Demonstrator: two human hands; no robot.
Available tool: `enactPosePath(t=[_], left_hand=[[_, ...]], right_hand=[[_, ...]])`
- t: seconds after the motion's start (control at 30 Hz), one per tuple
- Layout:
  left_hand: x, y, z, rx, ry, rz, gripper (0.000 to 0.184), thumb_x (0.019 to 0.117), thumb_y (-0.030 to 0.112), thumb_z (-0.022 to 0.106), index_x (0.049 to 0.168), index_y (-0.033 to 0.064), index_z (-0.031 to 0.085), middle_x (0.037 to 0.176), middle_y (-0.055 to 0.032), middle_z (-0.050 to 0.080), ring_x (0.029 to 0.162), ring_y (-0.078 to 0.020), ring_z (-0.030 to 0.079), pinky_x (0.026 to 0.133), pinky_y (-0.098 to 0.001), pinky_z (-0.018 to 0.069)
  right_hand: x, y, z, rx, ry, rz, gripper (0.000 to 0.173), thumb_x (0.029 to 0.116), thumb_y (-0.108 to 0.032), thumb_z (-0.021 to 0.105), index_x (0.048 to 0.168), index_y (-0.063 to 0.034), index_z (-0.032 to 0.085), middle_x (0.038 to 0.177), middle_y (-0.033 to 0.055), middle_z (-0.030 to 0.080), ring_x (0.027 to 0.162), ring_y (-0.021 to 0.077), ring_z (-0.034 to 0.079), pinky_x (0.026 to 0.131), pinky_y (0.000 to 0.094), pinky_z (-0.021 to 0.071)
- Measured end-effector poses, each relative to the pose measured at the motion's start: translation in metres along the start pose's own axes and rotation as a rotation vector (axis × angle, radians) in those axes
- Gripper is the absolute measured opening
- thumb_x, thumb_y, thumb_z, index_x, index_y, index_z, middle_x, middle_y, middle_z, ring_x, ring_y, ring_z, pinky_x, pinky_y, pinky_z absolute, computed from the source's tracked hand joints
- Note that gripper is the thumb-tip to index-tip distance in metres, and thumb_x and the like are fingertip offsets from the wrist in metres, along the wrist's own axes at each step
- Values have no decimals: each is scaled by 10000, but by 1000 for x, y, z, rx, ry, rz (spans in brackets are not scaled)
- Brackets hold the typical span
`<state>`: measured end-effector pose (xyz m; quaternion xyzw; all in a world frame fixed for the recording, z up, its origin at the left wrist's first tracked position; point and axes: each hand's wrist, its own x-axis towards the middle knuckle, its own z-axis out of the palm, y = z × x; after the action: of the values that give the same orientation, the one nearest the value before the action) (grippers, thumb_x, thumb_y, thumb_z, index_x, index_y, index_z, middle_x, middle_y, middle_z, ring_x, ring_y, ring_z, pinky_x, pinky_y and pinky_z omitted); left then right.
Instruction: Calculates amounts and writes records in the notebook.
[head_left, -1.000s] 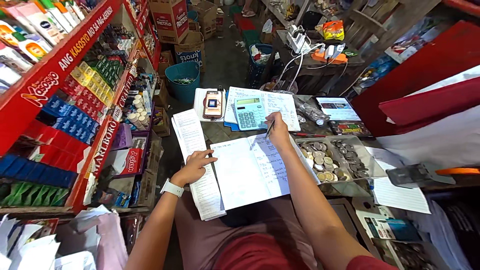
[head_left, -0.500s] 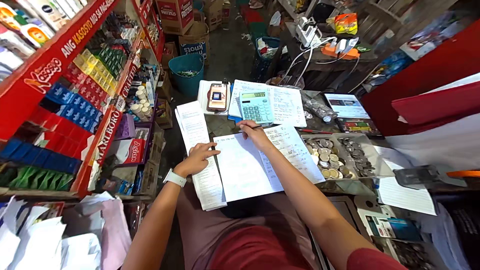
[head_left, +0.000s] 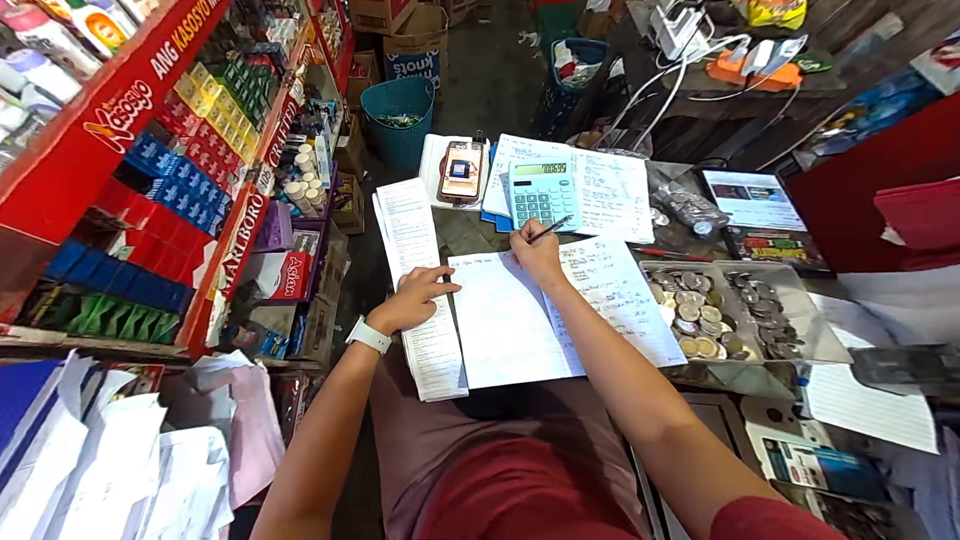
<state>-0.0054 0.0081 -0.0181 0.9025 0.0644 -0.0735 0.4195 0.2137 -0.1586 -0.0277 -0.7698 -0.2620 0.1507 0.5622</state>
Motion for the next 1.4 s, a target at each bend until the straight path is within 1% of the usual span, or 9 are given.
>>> enactPosePath(t=[0.5,0.67,0.77,0.83,0.9,0.97,1.07,1.27,1.4], left_hand=[[-4,-2,2,-15,23,-17,561,886,-16,452,1341,206,692,1597,-38,428,1470,-299,334,1151,-602,226],[-4,7,1,19,66,6,558,875,-75,485,1298,200,725,1569,-65,468,1442,-337,374,1122,-623,275],[-1,4,-2,22,61,47,583,847,-100,476,1286,185,733,1578,-91,456,1451,-348,371,1120,-638,276],[1,6,-5,20,45,66,594,844,-128,469,1288,169,729,1568,-98,466,1437,-354,387,1106,-644,292],[2,6,-6,14,37,84,589,846,-125,466,1296,157,722,1560,-96,478,1433,-353,399,1111,-634,301],[3,6,-8,-23,23,83,563,864,-120,459,1310,119,706,1570,-114,466,1455,-363,375,1130,-634,276],[3,4,-8,-111,54,104,553,852,-124,463,1310,83,695,1560,-143,470,1445,-367,389,1140,-638,267],[5,-2,-12,-296,106,144,605,812,-216,437,1368,-44,602,1593,-255,369,1496,-322,352,1215,-434,312],[6,4,-15,-208,130,75,613,820,-223,532,1404,-41,569,1587,-282,352,1465,-368,383,1183,-455,358]], right_hand=[[-1,9,2,-77,16,-105,240,944,-35,562,739,-58,440,592,-3,389,495,86,417,508,255,405],[3,17,-5,-85,-13,-127,231,994,-131,583,815,-16,493,637,35,496,528,117,517,551,314,493],[-10,-4,-4,78,-24,-79,242,981,-157,618,802,-94,467,635,-29,508,498,69,539,515,268,530],[-29,-25,4,197,-56,-83,293,966,-170,631,752,-177,432,588,-86,478,447,25,470,455,211,460],[-57,-43,15,251,-161,-58,271,983,-184,617,770,-165,450,591,-72,474,435,35,427,437,216,411],[-82,-51,28,249,-311,-61,176,1010,-178,582,862,-101,526,642,-56,539,478,48,526,489,245,518],[-106,-45,43,337,-522,-138,188,1056,-167,477,1058,-60,631,853,-53,665,722,63,674,725,287,617],[-104,-46,59,469,-493,3,218,1057,-139,430,865,-141,533,636,-66,619,505,16,584,496,162,504],[-97,-46,67,343,-525,65,210,1070,-158,462,875,-112,524,630,-35,625,500,30,587,490,173,498]])
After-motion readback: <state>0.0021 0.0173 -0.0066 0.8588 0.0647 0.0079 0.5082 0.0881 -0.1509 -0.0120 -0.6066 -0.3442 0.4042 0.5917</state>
